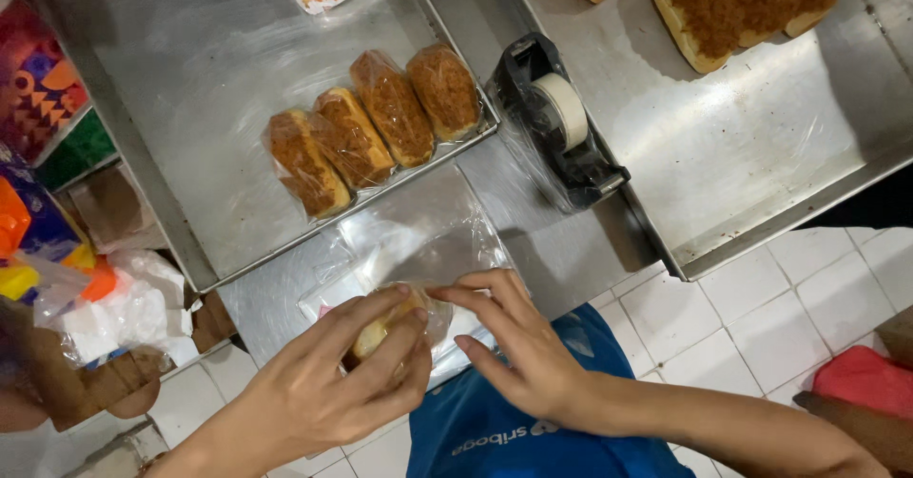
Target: The person places individual slices of bread topped with a brown spread into clear plastic bags, seals them, and arranges them on a metal tray. The person repeats this process for multiple slices throughout the clip.
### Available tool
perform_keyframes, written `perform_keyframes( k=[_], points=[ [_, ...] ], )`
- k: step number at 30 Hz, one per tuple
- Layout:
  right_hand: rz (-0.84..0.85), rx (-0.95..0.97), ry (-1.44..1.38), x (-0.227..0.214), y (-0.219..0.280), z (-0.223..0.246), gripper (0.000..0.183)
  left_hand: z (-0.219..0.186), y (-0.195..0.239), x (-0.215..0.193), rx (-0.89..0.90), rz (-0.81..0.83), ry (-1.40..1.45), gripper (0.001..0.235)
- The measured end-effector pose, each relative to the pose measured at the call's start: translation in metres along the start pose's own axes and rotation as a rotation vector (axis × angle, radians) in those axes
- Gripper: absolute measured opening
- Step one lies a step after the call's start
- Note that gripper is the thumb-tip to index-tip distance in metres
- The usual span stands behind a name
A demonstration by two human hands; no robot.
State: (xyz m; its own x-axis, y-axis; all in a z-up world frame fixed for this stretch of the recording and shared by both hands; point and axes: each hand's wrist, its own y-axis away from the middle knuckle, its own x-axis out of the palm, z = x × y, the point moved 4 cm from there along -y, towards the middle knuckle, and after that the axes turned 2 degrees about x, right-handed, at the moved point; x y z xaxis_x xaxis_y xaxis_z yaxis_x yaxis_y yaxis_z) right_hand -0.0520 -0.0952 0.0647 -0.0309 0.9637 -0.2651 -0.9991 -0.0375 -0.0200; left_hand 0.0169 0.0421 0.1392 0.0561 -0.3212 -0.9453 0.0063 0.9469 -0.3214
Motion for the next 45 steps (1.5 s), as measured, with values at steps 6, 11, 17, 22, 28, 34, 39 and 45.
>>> perform_keyframes(
  k=[6, 11, 17, 22, 28, 34, 39, 45],
  points=[
    [0.119, -0.059, 0.11, 0.014, -0.005, 0.007, 0.052, 0.003, -0.001, 0.005, 0.024, -0.059, -0.027, 0.008],
    [0.085, -0.074, 0.034, 0.008, -0.008, 0.006, 0.053, 0.011, 0.006, 0.018, -0.179, 0.032, 0.081, 0.025],
    [0.163, 0.093, -0.105, -0.021, -0.02, -0.028, 0.065, 0.07, 0.059, 0.055, -1.614, 0.193, 1.018, 0.019],
    [0.174, 0.196, -0.298, 0.011, -0.017, -0.078, 0.086, 0.031, 0.065, 0.073, -2.064, -0.141, 1.356, 0.041],
    [-0.111, 0.186, -0.137, 0.004, -0.03, -0.097, 0.025, -0.023, 0.082, 0.133, -2.27, -0.177, 1.76, 0.045],
    [-0.127, 0.411, -0.399, -0.003, -0.032, -0.113, 0.017, -0.019, 0.109, 0.156, -1.842, 0.085, 1.545, 0.038],
    [-0.128, 0.456, -0.554, -0.002, -0.031, -0.112, 0.026, 0.0, 0.073, 0.109, -1.232, 0.348, 0.619, 0.029],
    [-0.116, 0.536, -0.693, 0.002, -0.027, -0.114, 0.024, -0.049, 0.015, 0.116, -0.552, 0.346, -0.15, 0.08]
  ],
)
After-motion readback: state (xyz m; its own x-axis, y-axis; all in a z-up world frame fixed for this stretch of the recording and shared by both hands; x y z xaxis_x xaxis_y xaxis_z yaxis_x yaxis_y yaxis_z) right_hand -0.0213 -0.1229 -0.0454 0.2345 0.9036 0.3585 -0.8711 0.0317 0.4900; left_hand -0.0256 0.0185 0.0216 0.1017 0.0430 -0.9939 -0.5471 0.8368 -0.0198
